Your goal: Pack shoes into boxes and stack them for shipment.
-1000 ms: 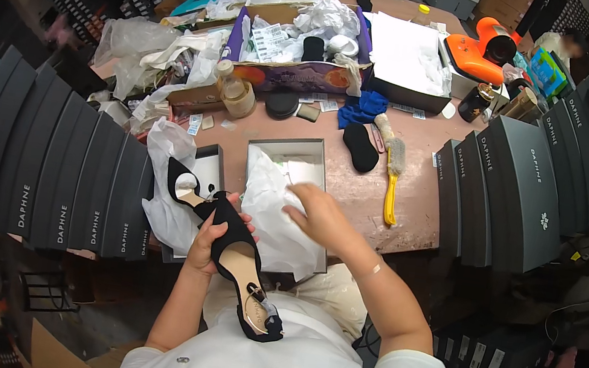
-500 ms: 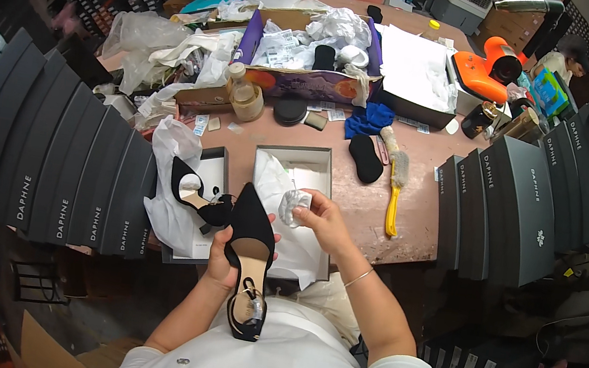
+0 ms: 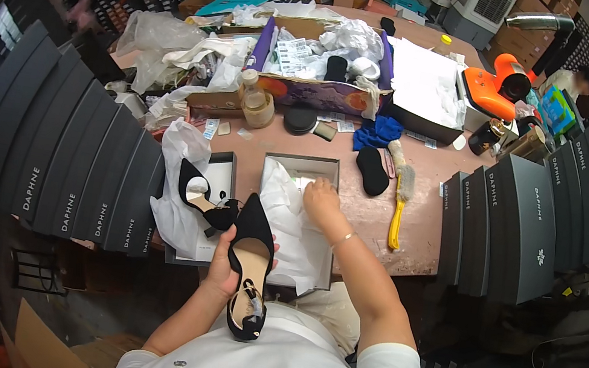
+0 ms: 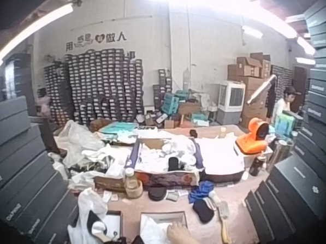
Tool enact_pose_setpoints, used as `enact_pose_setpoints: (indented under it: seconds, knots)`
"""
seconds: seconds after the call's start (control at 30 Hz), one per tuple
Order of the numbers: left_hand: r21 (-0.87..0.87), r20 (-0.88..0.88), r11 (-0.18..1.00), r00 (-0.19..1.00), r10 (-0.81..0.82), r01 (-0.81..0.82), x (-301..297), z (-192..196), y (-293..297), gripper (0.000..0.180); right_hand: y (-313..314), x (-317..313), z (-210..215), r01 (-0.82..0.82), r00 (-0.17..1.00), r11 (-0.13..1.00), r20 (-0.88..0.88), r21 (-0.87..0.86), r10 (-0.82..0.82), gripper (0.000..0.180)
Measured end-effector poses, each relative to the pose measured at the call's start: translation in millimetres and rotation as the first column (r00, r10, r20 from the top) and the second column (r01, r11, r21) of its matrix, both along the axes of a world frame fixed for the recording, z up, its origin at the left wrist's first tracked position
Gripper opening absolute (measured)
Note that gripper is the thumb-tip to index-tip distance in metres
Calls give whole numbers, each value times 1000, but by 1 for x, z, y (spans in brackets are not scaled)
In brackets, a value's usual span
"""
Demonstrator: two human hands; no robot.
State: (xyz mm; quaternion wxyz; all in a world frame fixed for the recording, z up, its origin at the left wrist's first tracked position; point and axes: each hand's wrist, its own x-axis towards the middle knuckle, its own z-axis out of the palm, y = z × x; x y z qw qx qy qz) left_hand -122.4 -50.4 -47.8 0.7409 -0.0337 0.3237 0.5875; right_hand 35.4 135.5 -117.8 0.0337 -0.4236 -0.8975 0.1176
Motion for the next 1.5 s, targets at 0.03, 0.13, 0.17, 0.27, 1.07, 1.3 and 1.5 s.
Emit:
enact_pose_setpoints:
  seconds: [0.03,0.13,0.17,0.27,1.07,1.3,1.5]
  knots:
    - [-8,19,1000,1000,-14,14,3,-1,-5,69,5,-4,-10,1,998,997,67,73,-6,37]
    - [48,36,984,985,-171,169,13,15,-35,77,14,-9,-26,-14,990,989,140,147,-7,26]
    - [48,46,974,974,-223,220,16,20,-43,75,16,-8,-28,-20,989,990,148,142,-2,22]
    - [-18,-67,972,970,-235,234,14,17,-49,74,6,3,-1,-18,991,980,-128,199,44,13]
    - [-54,-167,997,984,-63,55,10,2,-39,37,-85,3,84,16,803,999,-595,40,11,18]
    - [-62,-146,993,984,-106,97,2,16,-24,56,-36,21,34,69,981,985,-189,158,-39,18]
    - [113,-103,993,994,-30,41,11,29,-16,72,-106,-11,118,-371,671,921,-650,123,357,31]
